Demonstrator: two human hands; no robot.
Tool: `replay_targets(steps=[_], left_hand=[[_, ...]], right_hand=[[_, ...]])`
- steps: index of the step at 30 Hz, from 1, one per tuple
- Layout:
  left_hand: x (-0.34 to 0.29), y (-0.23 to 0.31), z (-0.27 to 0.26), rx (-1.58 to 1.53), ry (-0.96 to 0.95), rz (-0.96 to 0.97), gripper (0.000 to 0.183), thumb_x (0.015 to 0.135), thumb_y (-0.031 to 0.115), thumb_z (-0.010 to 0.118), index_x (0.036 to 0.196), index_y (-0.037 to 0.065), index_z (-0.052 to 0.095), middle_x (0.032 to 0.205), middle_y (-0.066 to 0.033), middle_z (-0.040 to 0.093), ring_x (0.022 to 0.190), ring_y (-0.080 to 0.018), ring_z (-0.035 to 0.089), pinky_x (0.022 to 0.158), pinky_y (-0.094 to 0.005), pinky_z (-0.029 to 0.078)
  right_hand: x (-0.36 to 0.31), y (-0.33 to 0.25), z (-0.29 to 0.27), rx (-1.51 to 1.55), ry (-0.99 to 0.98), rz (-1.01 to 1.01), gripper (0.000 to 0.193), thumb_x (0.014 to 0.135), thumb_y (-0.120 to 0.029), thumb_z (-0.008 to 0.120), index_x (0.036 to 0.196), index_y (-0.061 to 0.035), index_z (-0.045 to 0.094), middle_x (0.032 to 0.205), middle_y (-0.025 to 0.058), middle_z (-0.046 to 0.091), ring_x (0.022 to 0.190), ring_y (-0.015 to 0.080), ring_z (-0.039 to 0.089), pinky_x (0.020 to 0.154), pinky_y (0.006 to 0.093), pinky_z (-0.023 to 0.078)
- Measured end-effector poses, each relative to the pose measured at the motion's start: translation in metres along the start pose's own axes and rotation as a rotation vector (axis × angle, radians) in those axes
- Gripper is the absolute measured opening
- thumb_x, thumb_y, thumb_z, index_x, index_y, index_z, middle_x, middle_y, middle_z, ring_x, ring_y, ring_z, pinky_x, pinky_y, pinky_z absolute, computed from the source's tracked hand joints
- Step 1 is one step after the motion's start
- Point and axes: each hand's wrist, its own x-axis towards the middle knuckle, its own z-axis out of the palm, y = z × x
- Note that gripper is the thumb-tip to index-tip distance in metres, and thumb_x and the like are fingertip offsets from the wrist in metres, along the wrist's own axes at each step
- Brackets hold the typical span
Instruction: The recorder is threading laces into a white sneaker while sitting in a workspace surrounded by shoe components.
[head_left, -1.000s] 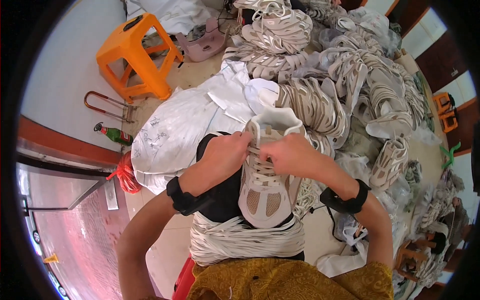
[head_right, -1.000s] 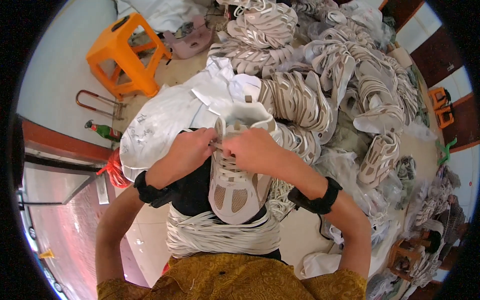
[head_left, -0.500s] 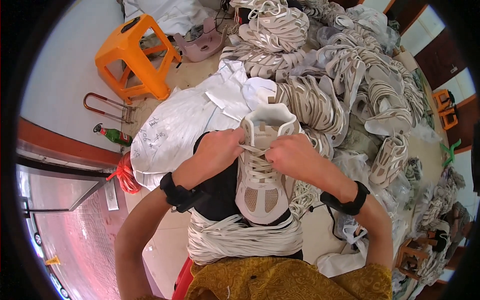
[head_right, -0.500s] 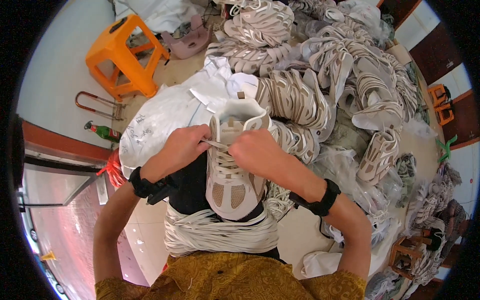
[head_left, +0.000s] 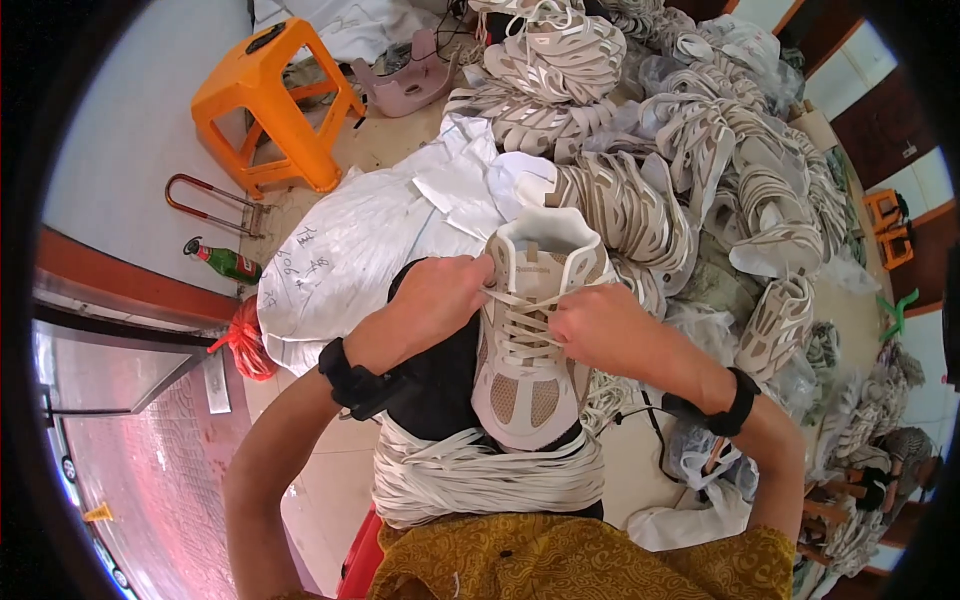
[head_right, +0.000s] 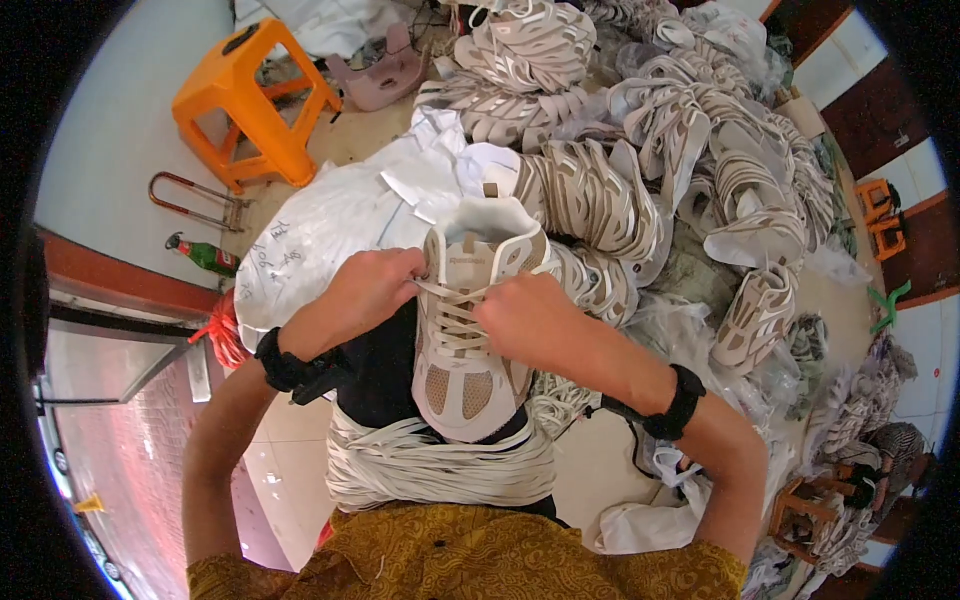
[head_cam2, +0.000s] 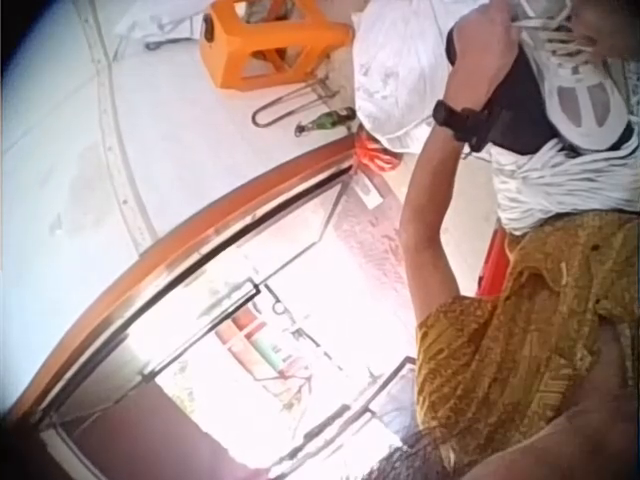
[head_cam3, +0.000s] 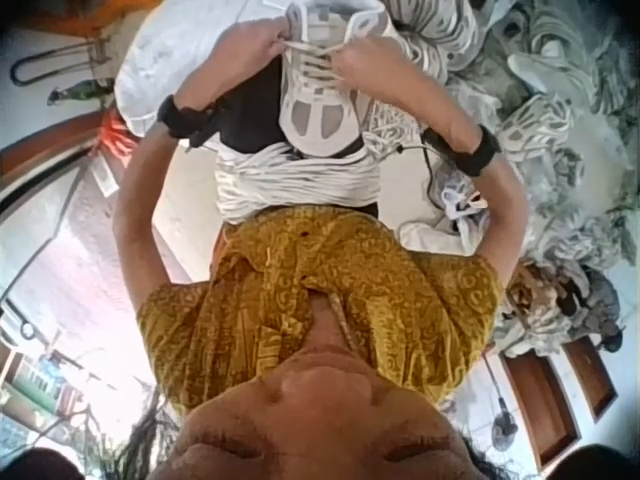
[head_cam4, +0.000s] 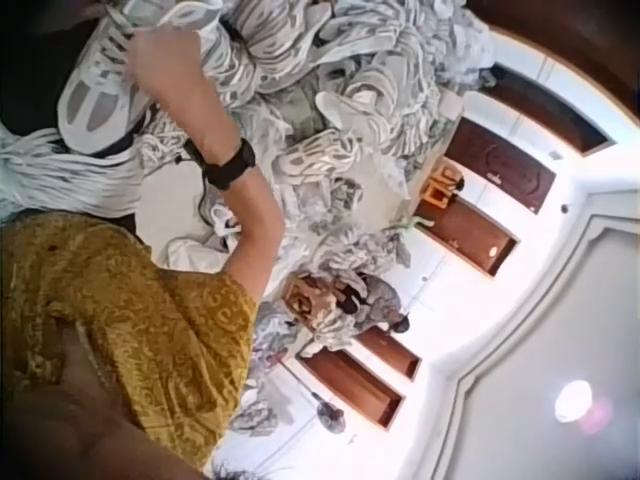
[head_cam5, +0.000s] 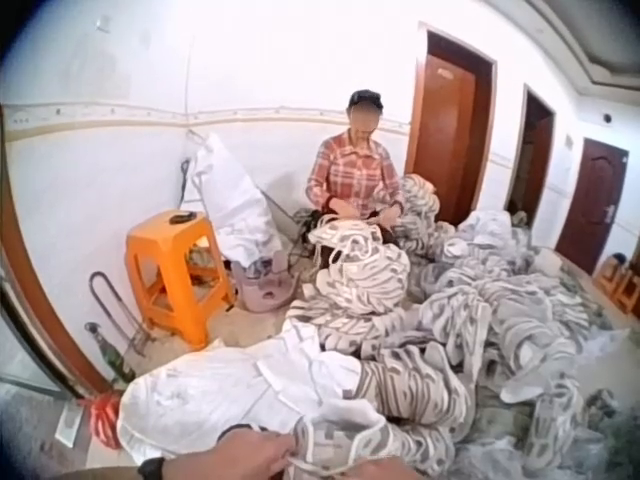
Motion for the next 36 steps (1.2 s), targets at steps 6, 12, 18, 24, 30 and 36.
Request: replay_targets(steps=[6,12,18,24,30,36], left_hand=[[-0.002,-0.003,-0.004,0.001,0.041,0.073,0.007,0.074,0.009,0.049,0.075,0.002,0.048,0.068,-0.0145,0.056,0.067,-0.0339,0.056,0.058,-0.0423,0.044],[-0.008,-0.013,-0.013,0.096,0.041,0.053,0.007,0.077,0.011,0.051,0.078,0.005,0.051,0.072,-0.0135,0.054,0.071,-0.0324,0.054,0.061,-0.0401,0.043],[-0.035,-0.043,-0.024,0.232,0.135,-0.006,0.004,0.075,0.007,0.051,0.078,0.005,0.050,0.069,-0.0134,0.050,0.066,-0.0325,0.053,0.057,-0.0378,0.043],[-0.024,-0.017,-0.032,0.447,0.287,0.162,0.014,0.067,0.004,0.053,0.081,0.006,0.052,0.065,-0.0086,0.048,0.065,-0.0257,0.053,0.055,-0.0353,0.043],[-0.020,0.008,-0.049,0.009,0.121,-0.281,0.015,0.075,0.008,0.053,0.090,0.005,0.054,0.079,-0.0062,0.052,0.078,-0.0204,0.055,0.064,-0.0296,0.046],[-0.012,0.003,-0.042,-1.619,0.222,-0.145,0.019,0.085,0.013,0.048,0.099,0.000,0.049,0.093,-0.0075,0.052,0.091,-0.0175,0.052,0.084,-0.0299,0.041]], right_hand=[[-0.007,-0.008,-0.003,-0.312,0.500,-0.240,0.007,0.053,-0.012,0.054,0.053,-0.0074,0.049,0.059,0.0018,0.042,0.062,0.0161,0.049,0.041,0.0272,0.037],[-0.015,0.008,0.024,-0.320,0.751,-0.162,0.010,0.050,-0.009,0.054,0.054,-0.0077,0.044,0.058,0.0021,0.040,0.053,0.0152,0.045,0.043,0.0253,0.034],[-0.003,0.014,0.049,-0.015,0.933,-0.101,0.010,0.056,-0.005,0.059,0.060,-0.0047,0.050,0.058,0.0042,0.046,0.053,0.0190,0.048,0.047,0.0276,0.039],[-0.038,0.020,0.048,0.562,0.830,0.332,0.022,0.063,-0.005,0.064,0.084,-0.0059,0.061,0.067,0.0068,0.055,0.058,0.0213,0.054,0.054,0.0282,0.044],[0.001,0.020,0.004,0.285,0.434,0.164,0.021,0.065,-0.011,0.064,0.086,-0.0100,0.062,0.062,0.0046,0.055,0.054,0.0189,0.054,0.050,0.0280,0.042],[0.010,0.020,0.007,-0.118,0.307,-0.031,0.006,0.066,-0.014,0.057,0.064,-0.0109,0.053,0.055,0.0033,0.051,0.052,0.0214,0.055,0.046,0.0326,0.043]])
